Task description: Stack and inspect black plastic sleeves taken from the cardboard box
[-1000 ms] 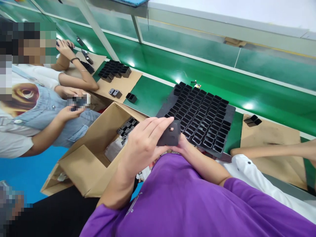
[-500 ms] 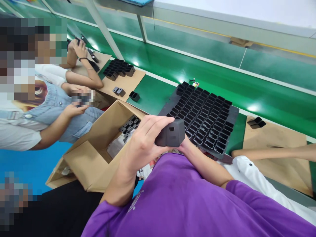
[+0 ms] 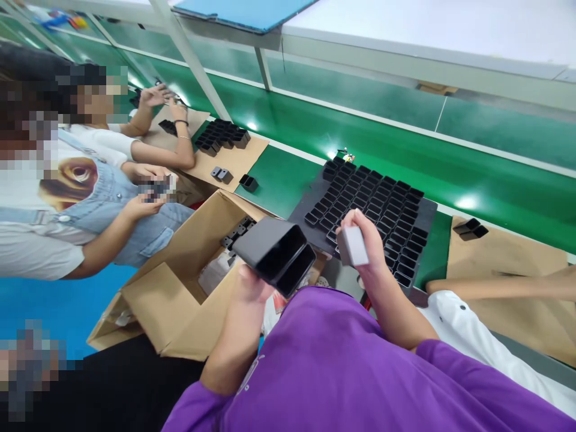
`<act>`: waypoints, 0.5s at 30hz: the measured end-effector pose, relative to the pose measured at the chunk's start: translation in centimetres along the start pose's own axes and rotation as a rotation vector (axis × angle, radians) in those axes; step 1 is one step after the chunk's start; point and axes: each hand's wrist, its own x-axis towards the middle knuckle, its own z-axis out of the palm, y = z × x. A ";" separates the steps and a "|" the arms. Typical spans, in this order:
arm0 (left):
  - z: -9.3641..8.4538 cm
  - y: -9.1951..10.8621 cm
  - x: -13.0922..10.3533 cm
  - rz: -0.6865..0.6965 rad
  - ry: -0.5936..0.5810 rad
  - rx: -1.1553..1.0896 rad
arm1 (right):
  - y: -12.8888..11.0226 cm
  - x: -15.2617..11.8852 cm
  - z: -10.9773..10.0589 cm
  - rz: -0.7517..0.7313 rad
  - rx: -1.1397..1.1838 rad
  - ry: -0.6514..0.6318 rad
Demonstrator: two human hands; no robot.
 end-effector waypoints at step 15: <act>6.2 -1.3 -1.9 -0.339 -0.011 -0.447 | -4.0 -4.9 1.9 -0.679 -0.790 -0.470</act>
